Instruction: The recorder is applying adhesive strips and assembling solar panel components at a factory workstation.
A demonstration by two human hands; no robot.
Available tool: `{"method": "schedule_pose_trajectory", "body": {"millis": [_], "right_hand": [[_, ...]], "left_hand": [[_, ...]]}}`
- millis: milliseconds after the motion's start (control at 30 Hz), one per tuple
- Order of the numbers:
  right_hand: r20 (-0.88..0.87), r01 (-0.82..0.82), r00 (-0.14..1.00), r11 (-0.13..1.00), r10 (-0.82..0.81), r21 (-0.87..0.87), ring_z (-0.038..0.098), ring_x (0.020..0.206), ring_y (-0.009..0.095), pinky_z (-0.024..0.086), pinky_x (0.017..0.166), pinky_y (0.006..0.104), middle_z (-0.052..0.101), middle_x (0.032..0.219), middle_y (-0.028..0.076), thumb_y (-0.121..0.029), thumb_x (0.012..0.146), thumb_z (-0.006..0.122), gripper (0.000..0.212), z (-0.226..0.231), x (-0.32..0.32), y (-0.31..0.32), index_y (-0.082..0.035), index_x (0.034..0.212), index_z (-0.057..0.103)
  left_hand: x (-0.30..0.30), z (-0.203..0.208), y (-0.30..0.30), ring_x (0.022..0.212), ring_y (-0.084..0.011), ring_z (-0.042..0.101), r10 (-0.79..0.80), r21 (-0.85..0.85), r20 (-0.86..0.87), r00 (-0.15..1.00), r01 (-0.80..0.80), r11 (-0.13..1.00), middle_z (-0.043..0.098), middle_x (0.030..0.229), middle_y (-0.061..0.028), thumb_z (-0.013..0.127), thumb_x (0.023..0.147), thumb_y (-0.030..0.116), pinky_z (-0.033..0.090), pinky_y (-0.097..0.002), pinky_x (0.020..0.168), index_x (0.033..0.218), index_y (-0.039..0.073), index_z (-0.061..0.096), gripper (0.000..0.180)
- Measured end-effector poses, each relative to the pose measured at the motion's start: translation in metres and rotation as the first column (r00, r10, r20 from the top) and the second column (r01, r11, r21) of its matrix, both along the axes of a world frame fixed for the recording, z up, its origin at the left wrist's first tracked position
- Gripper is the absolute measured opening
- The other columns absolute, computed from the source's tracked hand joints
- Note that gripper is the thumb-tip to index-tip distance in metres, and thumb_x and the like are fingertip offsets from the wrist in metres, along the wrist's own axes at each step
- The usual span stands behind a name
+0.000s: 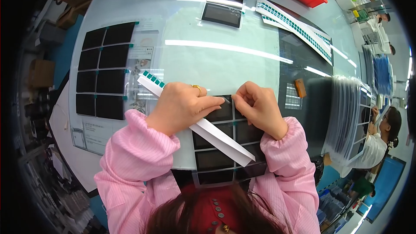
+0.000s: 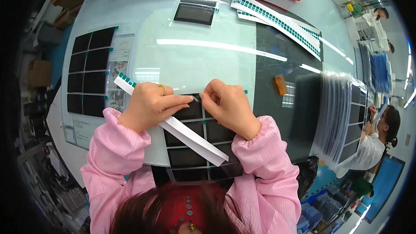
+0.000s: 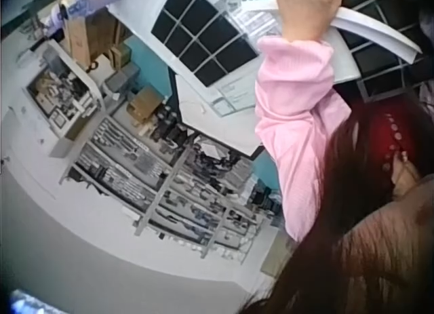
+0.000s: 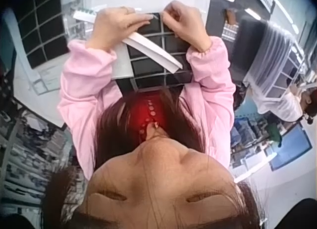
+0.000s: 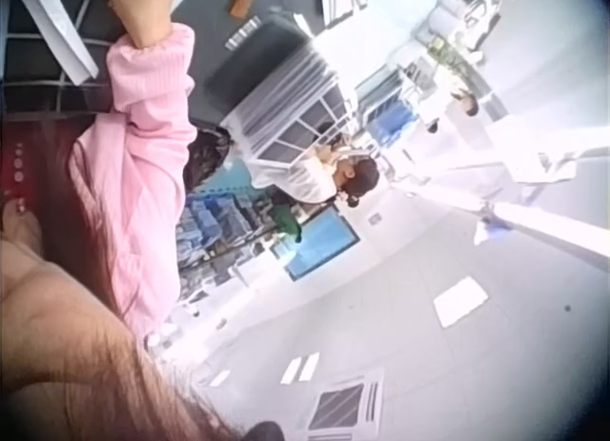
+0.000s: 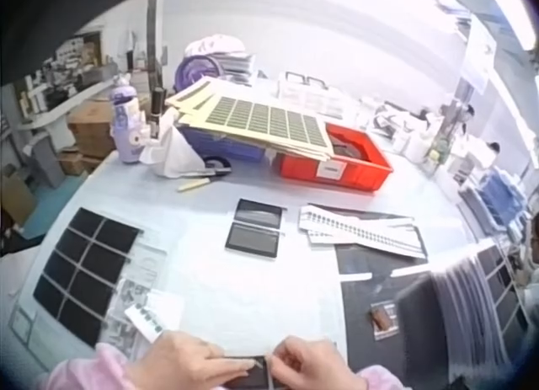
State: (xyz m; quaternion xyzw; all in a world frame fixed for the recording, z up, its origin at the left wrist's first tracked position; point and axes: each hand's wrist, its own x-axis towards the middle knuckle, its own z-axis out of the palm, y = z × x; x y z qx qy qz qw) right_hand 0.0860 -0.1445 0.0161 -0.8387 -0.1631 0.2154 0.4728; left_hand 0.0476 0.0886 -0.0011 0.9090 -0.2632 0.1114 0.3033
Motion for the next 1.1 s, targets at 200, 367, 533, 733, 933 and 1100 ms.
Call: {"method": "schedule_pose_trajectory", "body": {"millis": [200,367,533,733,933,1100], "right_hand": [[0.515,-0.086,0.845,0.988,0.142,-0.132,0.063,0.080,0.021,0.049,0.068,0.0337,0.066,0.093,0.008,-0.018,0.078,0.088,0.036,-0.002,0.006,-0.004,-0.003,0.101,0.063],[0.597,-0.018,0.786,0.971,0.162,-0.240,0.055,0.107,0.034,0.044,0.090,0.0410,0.059,0.118,0.010,-0.025,0.075,0.088,0.049,-0.012,0.004,0.004,-0.008,0.112,0.060],[0.671,0.071,0.733,0.968,0.112,-0.240,0.056,0.101,0.032,0.042,0.085,0.0414,0.059,0.108,0.009,-0.022,0.082,0.083,0.036,-0.025,0.007,0.010,-0.009,0.105,0.059],[0.708,0.153,0.699,0.946,0.102,-0.287,0.055,0.094,0.028,0.039,0.080,0.0409,0.058,0.101,0.007,-0.035,0.082,0.083,0.042,-0.018,-0.003,0.021,-0.008,0.103,0.059],[0.742,0.197,0.664,0.935,0.095,-0.296,0.054,0.088,0.026,0.037,0.077,0.0387,0.057,0.094,0.005,-0.038,0.083,0.082,0.040,-0.026,0.005,0.022,-0.009,0.100,0.061],[0.611,0.071,0.787,0.996,-0.092,0.058,0.059,0.076,0.027,0.045,0.069,0.0386,0.064,0.080,0.007,-0.030,0.087,0.080,0.026,-0.017,0.014,-0.001,-0.005,0.085,0.070]], "left_hand": [[-0.001,-0.003,-0.005,0.050,-0.0202,0.057,0.035,0.051,0.024,0.999,-0.036,0.998,0.056,0.058,-0.0007,0.081,0.082,0.025,0.044,-0.0352,0.048,0.106,0.024,0.081,0.024],[-0.001,-0.007,-0.007,0.052,-0.0244,0.061,0.072,-0.026,-0.014,0.997,-0.073,0.997,0.060,0.059,-0.0039,0.076,0.086,0.016,0.046,-0.0377,0.050,0.113,0.020,0.078,0.027],[-0.003,-0.004,-0.007,0.051,-0.0274,0.061,0.113,0.003,-0.068,0.991,-0.113,0.994,0.060,0.058,-0.0080,0.071,0.088,0.010,0.046,-0.0398,0.050,0.126,0.017,0.071,0.038],[-0.002,-0.005,-0.009,0.048,-0.0278,0.058,0.166,-0.042,-0.063,0.984,-0.168,0.985,0.057,0.056,-0.0090,0.066,0.091,0.006,0.044,-0.0392,0.048,0.134,0.017,0.066,0.044],[0.000,-0.003,-0.011,0.045,-0.0260,0.054,0.173,-0.106,-0.031,0.984,-0.175,0.979,0.053,0.054,-0.0090,0.063,0.091,0.000,0.040,-0.0373,0.047,0.133,0.015,0.067,0.044],[0.002,0.000,-0.016,0.044,-0.0255,0.054,0.219,-0.167,0.080,0.972,-0.204,0.965,0.052,0.051,-0.0059,0.066,0.091,0.001,0.040,-0.0390,0.045,0.128,0.015,0.069,0.040]]}}
